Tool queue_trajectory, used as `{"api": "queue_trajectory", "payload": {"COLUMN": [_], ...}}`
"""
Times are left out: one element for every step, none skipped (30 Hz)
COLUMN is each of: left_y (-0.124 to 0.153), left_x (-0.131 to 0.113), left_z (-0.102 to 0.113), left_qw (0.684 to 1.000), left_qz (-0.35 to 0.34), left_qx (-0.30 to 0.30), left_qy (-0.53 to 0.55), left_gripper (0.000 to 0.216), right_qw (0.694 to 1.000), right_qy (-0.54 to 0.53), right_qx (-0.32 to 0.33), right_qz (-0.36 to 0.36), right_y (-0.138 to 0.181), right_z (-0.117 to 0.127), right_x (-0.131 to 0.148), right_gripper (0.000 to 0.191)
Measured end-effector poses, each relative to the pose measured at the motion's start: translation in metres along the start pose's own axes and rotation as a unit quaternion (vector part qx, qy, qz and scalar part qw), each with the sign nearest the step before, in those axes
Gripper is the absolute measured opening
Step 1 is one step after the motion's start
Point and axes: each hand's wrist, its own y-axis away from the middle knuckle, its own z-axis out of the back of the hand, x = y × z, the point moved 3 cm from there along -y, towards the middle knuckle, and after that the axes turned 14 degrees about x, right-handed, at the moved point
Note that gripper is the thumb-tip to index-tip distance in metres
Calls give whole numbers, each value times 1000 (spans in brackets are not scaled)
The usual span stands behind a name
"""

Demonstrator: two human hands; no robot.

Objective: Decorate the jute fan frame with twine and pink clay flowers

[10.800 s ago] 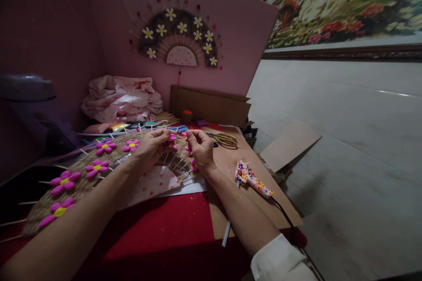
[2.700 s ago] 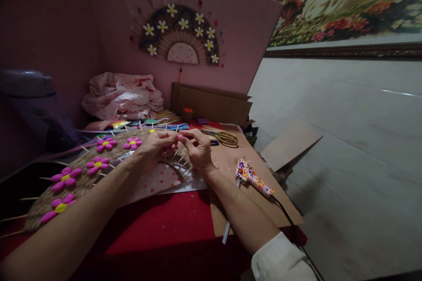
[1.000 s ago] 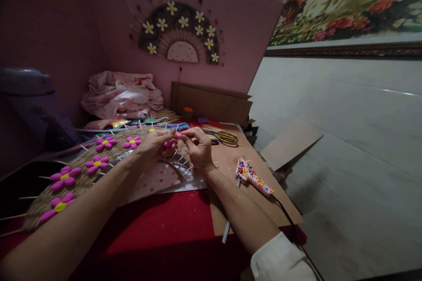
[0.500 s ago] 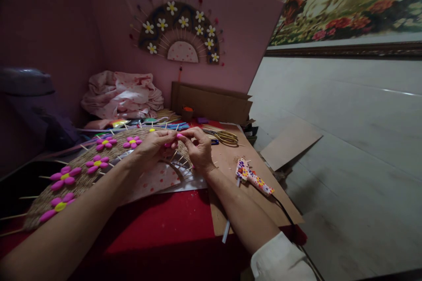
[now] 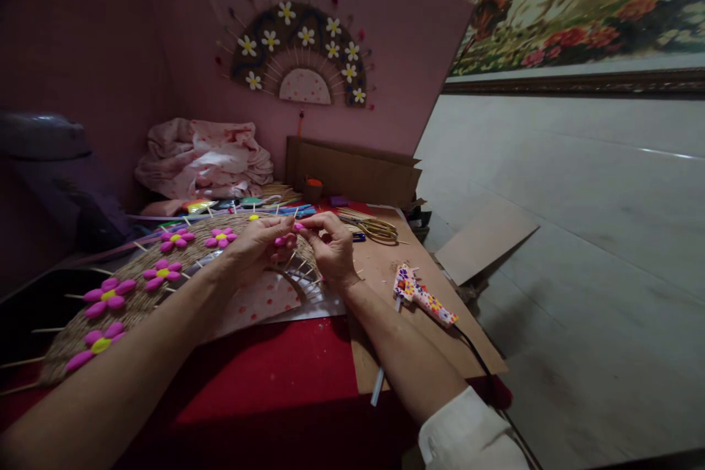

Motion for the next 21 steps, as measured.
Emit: {"api": "queue_trajectory", "payload": {"left_y": [0, 0, 0, 0, 0, 0, 0, 0, 0, 0, 0, 0, 0, 0, 0, -1, -1, 0, 0, 0, 0], "left_x": [-1, -1, -1, -1, -1, -1, -1, -1, -1, -1, -1, -1, -1, -1, -1, -1, -1, -1, -1, -1, -1], "left_z": [0, 0, 0, 0, 0, 0, 0, 0, 0, 0, 0, 0, 0, 0, 0, 0, 0, 0, 0, 0, 0], "left_qw": [1000, 1000, 1000, 1000, 1000, 1000, 1000, 1000, 1000, 1000, 1000, 1000, 1000, 1000, 1000, 1000, 1000, 1000, 1000, 1000, 1000], "left_qz": [-3, -5, -7, -7, -7, -6, -5, -3, -2, -2, -2, -2, -2, -3, -3, -2, -2, -2, -2, -1, 0], "left_qx": [-5, -7, -7, -6, -4, -4, -4, -3, -3, -3, -2, 0, 2, 4, 5, 4, 3, 1, -1, 0, 1], "left_qy": [-5, -9, -11, -12, -11, -10, -9, -9, -11, -13, -15, -17, -17, -16, -15, -13, -13, -13, -14, -14, -14], "left_gripper": [37, 37, 37, 37, 37, 36, 35, 34, 34, 34, 34, 35, 36, 36, 35, 35, 34, 33, 33, 33, 34], "right_qw": [1000, 1000, 1000, 1000, 1000, 1000, 1000, 1000, 1000, 1000, 1000, 1000, 1000, 1000, 1000, 1000, 1000, 1000, 1000, 1000, 1000], "right_qy": [1, 3, 4, 5, 7, 8, 8, 7, 6, 4, 3, 2, 2, 2, 3, 3, 2, 0, -2, -5, -7], "right_qx": [1, 3, 6, 9, 11, 12, 10, 7, 5, 3, 1, 0, 1, 2, 4, 5, 5, 3, 0, -3, -4], "right_qz": [0, -2, -6, -9, -12, -12, -9, -5, 1, 6, 9, 9, 5, -2, -8, -13, -15, -13, -9, -4, -1], "right_y": [0, 0, 0, 0, 0, 0, 0, 0, 0, -1, -1, 0, 0, 0, 0, 0, 0, 0, 0, 0, 0], "right_z": [0, 0, 1, 1, 1, 1, 1, 1, 1, 1, 0, 0, 0, 0, 0, 0, 0, 0, 0, 1, 1], "right_x": [0, 0, -1, -1, -2, -2, -2, -2, -2, -2, -2, -2, -2, -2, -2, -2, -2, -2, -2, -2, -2], "right_gripper": [10, 10, 11, 11, 12, 12, 12, 11, 11, 11, 11, 11, 11, 11, 12, 13, 13, 12, 12, 11, 11]}}
